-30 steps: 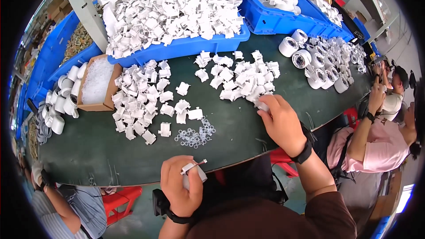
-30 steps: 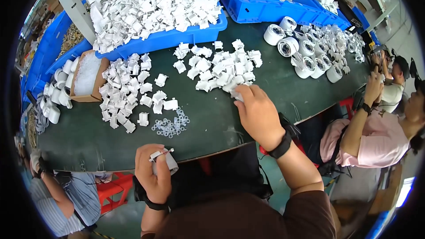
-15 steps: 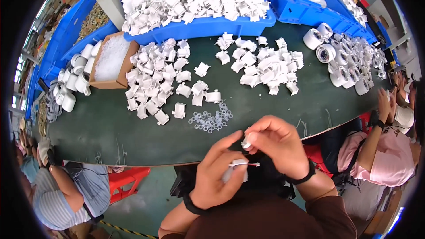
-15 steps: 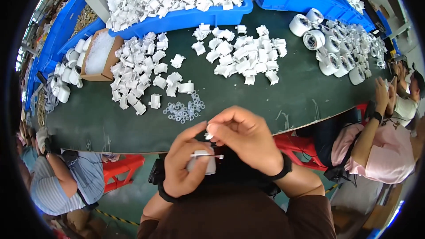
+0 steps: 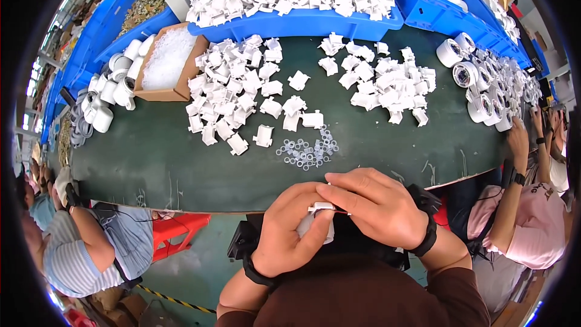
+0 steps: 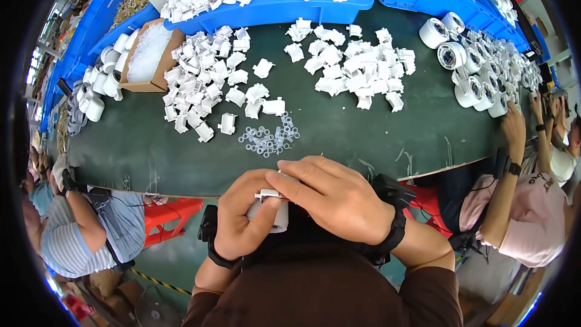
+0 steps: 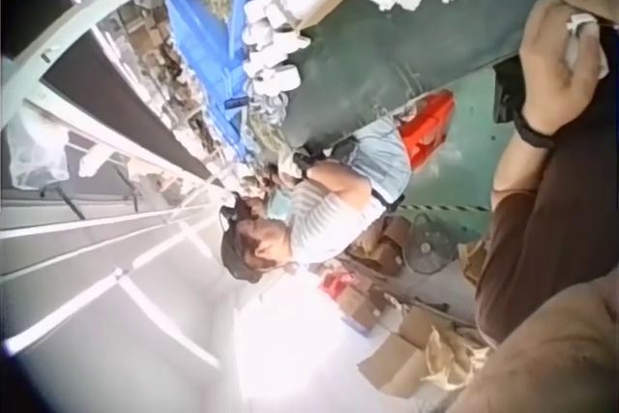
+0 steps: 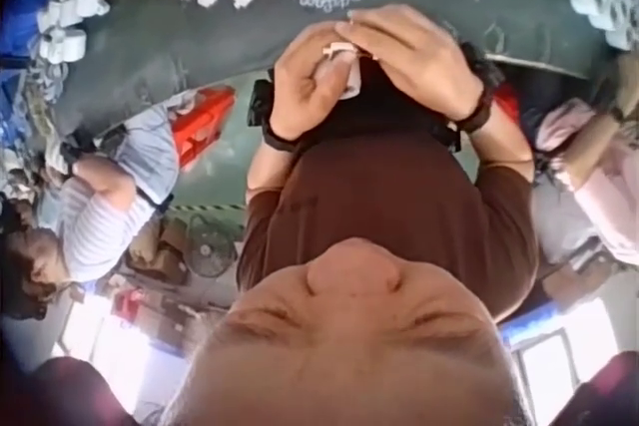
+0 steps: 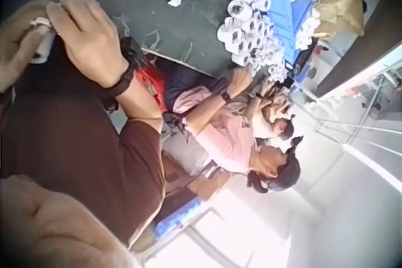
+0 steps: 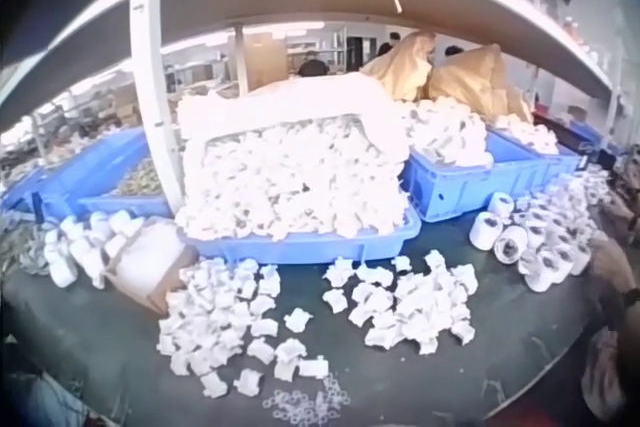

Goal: The person picks up a white plastic component and a small white ring, fits the ring onto the component, and then presses a second white plastic piece onto the assembly. They repeat this process multiple times, occasionally placing the completed assemblies into white camera housings.

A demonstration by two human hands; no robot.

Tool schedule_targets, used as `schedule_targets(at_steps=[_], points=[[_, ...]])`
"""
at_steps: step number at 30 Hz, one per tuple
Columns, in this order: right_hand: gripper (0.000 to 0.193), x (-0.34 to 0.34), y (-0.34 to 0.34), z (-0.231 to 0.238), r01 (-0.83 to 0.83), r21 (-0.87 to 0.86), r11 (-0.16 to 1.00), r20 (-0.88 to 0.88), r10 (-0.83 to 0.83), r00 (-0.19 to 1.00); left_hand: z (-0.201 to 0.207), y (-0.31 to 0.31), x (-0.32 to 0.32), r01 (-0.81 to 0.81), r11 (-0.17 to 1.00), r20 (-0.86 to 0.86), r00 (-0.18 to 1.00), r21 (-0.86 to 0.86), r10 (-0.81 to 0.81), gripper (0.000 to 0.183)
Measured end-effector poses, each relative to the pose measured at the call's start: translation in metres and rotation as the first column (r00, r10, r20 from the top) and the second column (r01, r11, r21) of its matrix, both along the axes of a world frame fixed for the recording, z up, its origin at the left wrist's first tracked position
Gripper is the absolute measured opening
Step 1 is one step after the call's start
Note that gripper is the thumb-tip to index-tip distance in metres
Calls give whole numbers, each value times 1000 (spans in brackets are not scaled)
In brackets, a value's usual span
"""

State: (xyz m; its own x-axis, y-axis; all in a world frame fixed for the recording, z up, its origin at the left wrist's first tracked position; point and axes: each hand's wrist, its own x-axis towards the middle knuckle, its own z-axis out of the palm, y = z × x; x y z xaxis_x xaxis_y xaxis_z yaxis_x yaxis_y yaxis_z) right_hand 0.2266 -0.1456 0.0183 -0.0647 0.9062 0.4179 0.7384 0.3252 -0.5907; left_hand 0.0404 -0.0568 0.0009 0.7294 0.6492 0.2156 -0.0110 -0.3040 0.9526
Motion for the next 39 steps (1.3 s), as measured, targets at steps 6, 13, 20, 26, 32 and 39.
schedule_targets(at_steps=[6,13,20,26,32,39], points=[[38,1,-4,1,137,-251,958,-514,-251,820,-8,-2,0,-263,962,30,965,74,261,14],[40,-27,2,6,-78,-327,942,-714,-192,673,-3,-6,8,-355,870,-31,921,341,388,25],[41,-38,5,-8,-32,-292,956,-713,-195,673,-8,-7,7,-356,852,-42,915,385,401,36],[37,-38,7,-13,8,-212,977,-676,-153,720,-11,-6,5,-352,847,-35,917,398,398,38],[41,-46,6,-15,26,-239,971,-736,-198,648,-14,-5,7,-349,854,-16,923,386,384,38],[41,-63,9,-29,222,-40,974,-624,-198,756,-16,-8,8,-363,830,-4,916,423,402,39]])
